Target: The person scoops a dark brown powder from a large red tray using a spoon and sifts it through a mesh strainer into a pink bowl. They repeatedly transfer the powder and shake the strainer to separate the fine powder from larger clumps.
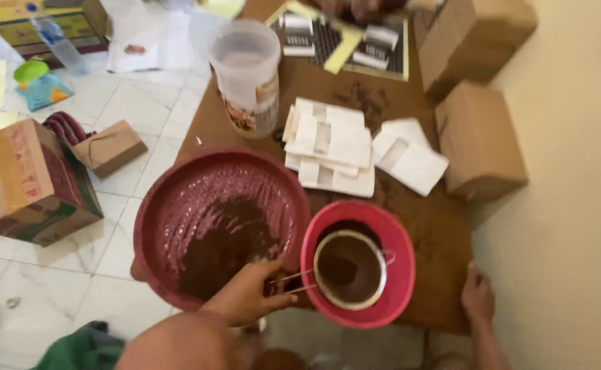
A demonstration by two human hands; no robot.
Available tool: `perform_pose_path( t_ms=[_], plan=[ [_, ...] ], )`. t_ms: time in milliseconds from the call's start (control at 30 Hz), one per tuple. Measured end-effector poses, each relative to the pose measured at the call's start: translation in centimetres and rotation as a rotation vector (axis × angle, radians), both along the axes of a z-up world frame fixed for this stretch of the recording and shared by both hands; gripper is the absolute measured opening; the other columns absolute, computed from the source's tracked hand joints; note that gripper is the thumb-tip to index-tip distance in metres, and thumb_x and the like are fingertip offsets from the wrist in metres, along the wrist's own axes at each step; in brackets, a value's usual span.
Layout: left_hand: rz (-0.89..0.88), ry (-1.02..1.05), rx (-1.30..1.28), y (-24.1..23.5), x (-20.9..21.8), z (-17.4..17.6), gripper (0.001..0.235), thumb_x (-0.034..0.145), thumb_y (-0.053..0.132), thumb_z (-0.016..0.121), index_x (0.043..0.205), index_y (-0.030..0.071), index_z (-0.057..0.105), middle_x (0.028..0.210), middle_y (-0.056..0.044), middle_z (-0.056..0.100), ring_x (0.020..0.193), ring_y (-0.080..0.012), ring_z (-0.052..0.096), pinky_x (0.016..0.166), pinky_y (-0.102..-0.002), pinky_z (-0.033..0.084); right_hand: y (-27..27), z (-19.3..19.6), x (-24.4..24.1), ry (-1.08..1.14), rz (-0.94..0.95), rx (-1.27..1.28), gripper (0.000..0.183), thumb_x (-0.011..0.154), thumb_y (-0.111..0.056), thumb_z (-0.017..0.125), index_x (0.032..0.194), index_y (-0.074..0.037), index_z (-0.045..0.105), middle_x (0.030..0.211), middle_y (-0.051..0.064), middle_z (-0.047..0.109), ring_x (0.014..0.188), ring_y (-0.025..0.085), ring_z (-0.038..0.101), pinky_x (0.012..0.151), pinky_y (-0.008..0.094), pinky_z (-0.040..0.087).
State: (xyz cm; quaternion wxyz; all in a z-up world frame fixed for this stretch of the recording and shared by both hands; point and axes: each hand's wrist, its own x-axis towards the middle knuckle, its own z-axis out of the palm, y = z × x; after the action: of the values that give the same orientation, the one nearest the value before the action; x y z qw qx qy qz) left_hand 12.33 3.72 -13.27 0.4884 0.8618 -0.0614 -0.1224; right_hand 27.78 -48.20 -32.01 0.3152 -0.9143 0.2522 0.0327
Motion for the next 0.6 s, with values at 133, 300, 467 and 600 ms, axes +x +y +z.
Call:
perform_pose_path(
  t_ms=[133, 300, 467, 600],
  plan=[
    [0.154, 0.022, -0.149, 0.7, -0.5, -0.2, 0.064, 0.080, 0.020, 0.081, 0.137, 0.001, 0.059, 0.109, -0.006, 0.079, 0.067, -0.0130, 0.063, 0.064, -0.027, 0.055, -3.0, -4.4, 0.1, -0.090, 0.094, -0.131, 0.078, 0.114, -0.061, 0.033, 0.140, 0.009, 0.054, 0.135, 0.034, 0.059, 0.118, 0.054, 0.056, 0.099, 0.058, 0.043],
    [0.173, 0.118, -0.115, 1.9, 1.5, -0.3, 0.052, 0.080, 0.022, 0.080, 0.127, 0.004, 0.067, 0.074, -0.003, 0.068, 0.060, -0.0113, 0.057, 0.055, -0.026, 0.049, -1.0, -2.3, -1.8, -0.051, 0.097, -0.127, 0.074, 0.118, -0.056, 0.031, 0.142, 0.011, 0.051, 0.136, 0.035, 0.057, 0.121, 0.052, 0.054, 0.099, 0.058, 0.041],
    [0.182, 0.098, -0.154, 0.5, 2.6, -1.3, 0.046, 0.081, 0.017, 0.080, 0.123, 0.001, 0.068, 0.075, -0.001, 0.063, 0.060, -0.0098, 0.051, 0.055, -0.024, 0.045, -1.4, -2.5, -1.4, -0.133, 0.170, -0.144, 0.059, 0.123, -0.043, 0.038, 0.135, 0.012, 0.056, 0.127, 0.032, 0.062, 0.109, 0.048, 0.059, 0.090, 0.052, 0.044],
    [0.169, 0.167, -0.283, -1.0, 3.4, -2.6, 0.043, 0.083, 0.013, 0.080, 0.123, 0.004, 0.068, 0.073, 0.002, 0.062, 0.056, -0.0073, 0.045, 0.051, -0.022, 0.038, 0.1, -0.8, -2.1, -0.129, 0.184, -0.119, 0.057, 0.124, -0.039, 0.035, 0.137, 0.013, 0.053, 0.130, 0.031, 0.060, 0.112, 0.046, 0.057, 0.093, 0.051, 0.042]
  ],
)
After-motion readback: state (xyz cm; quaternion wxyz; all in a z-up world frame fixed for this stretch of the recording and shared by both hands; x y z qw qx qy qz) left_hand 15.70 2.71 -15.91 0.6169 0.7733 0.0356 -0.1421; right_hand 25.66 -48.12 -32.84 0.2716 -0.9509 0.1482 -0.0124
